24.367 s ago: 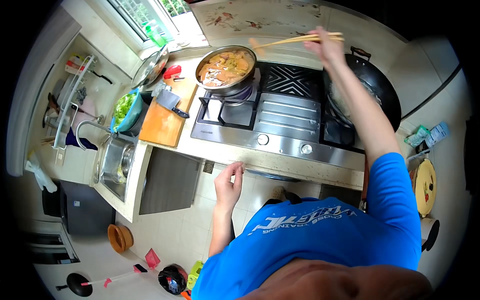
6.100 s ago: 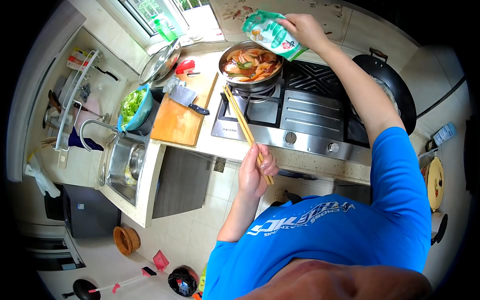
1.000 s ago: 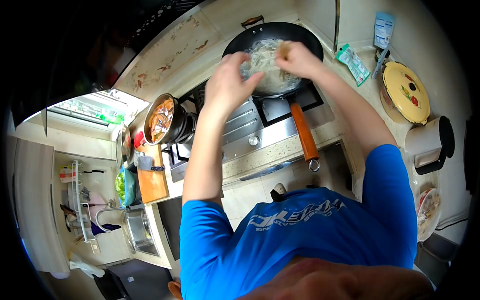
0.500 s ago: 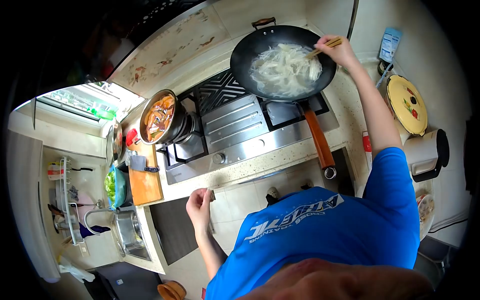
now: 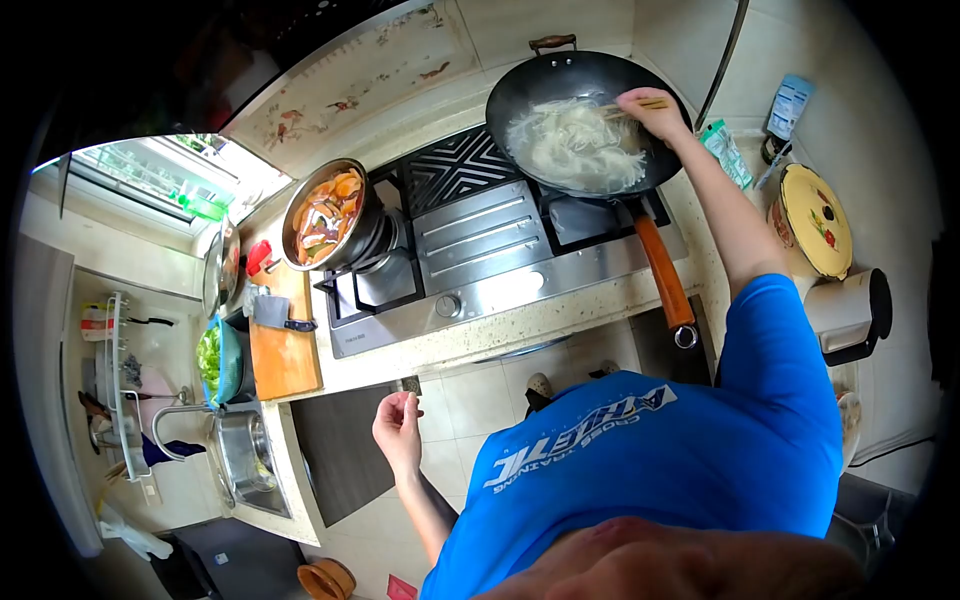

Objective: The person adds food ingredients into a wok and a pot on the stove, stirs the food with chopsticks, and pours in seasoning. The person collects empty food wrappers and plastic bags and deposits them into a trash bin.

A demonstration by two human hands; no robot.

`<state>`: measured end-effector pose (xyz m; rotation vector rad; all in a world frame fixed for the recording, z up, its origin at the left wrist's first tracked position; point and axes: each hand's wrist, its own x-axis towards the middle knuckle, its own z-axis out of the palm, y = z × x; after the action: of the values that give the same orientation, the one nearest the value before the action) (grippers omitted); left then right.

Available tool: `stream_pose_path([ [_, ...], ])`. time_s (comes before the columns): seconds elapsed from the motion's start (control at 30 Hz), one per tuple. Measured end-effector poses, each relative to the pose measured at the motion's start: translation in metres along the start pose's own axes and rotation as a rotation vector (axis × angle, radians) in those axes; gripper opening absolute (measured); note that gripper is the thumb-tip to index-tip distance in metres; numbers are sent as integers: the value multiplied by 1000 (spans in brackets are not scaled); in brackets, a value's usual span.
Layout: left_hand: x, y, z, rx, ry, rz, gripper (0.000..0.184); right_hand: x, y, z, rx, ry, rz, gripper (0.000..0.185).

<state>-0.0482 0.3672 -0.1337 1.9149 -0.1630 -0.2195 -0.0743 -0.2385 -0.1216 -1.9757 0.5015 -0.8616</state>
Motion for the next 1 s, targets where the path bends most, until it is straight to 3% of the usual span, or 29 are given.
stream_pose_path([
  [0.1, 3, -3, -4, 27, -19, -9, 13, -12, -57, 7, 188, -112, 134, 21],
  [0.2, 10, -7, -7, 47, -28, 1, 12, -24, -104, -4, 74, -216, 101, 20],
  [0.23, 13, -7, -9, 70, -18, -2, 11, -28, -113, -11, -1, -378, 64, 19],
  [0.3, 18, -12, -9, 140, -10, 37, 12, -29, -88, -8, -64, -483, 52, 15],
  [0.37, 20, -8, -6, 125, -13, 48, 13, -22, -59, -7, -141, -254, -63, 13],
  [0.47, 24, -19, -11, 94, -8, 22, 13, -19, -61, -20, -295, -156, -107, 19],
  [0.5, 25, -21, -15, 99, -9, 18, 13, -18, -62, -27, -252, -172, -27, 21],
  [0.57, 27, -25, -21, 135, -21, 70, 13, -21, -75, -31, -350, 74, -163, 24],
  [0.6, 28, -26, -23, 132, -31, 66, 13, -33, -99, -16, 62, 187, 37, 25],
  [0.63, 30, -28, -26, 127, -44, 61, 13, -27, -82, -34, -206, 33, -32, 26],
  [0.67, 31, -27, -29, 133, -52, 68, 13, -27, -64, -38, -438, 43, -139, 26],
  [0.7, 31, -27, -33, 130, -30, 59, 13, -41, -91, -30, -405, -22, 68, 28],
  [0.8, 37, -33, -44, 148, -55, 82, 13, -41, -78, -40, 202, 223, 93, 30],
  [0.83, 39, -37, -48, 143, -31, 79, 13, -36, -54, -48, 238, 194, 112, 30],
  [0.87, 41, -42, -52, 160, -45, 74, 14, -31, -35, -65, -315, 86, -28, 29],
  [1.0, 41, -51, -64, 210, -42, 78, 16, -61, -100, -38, 246, 296, 110, 40],
])
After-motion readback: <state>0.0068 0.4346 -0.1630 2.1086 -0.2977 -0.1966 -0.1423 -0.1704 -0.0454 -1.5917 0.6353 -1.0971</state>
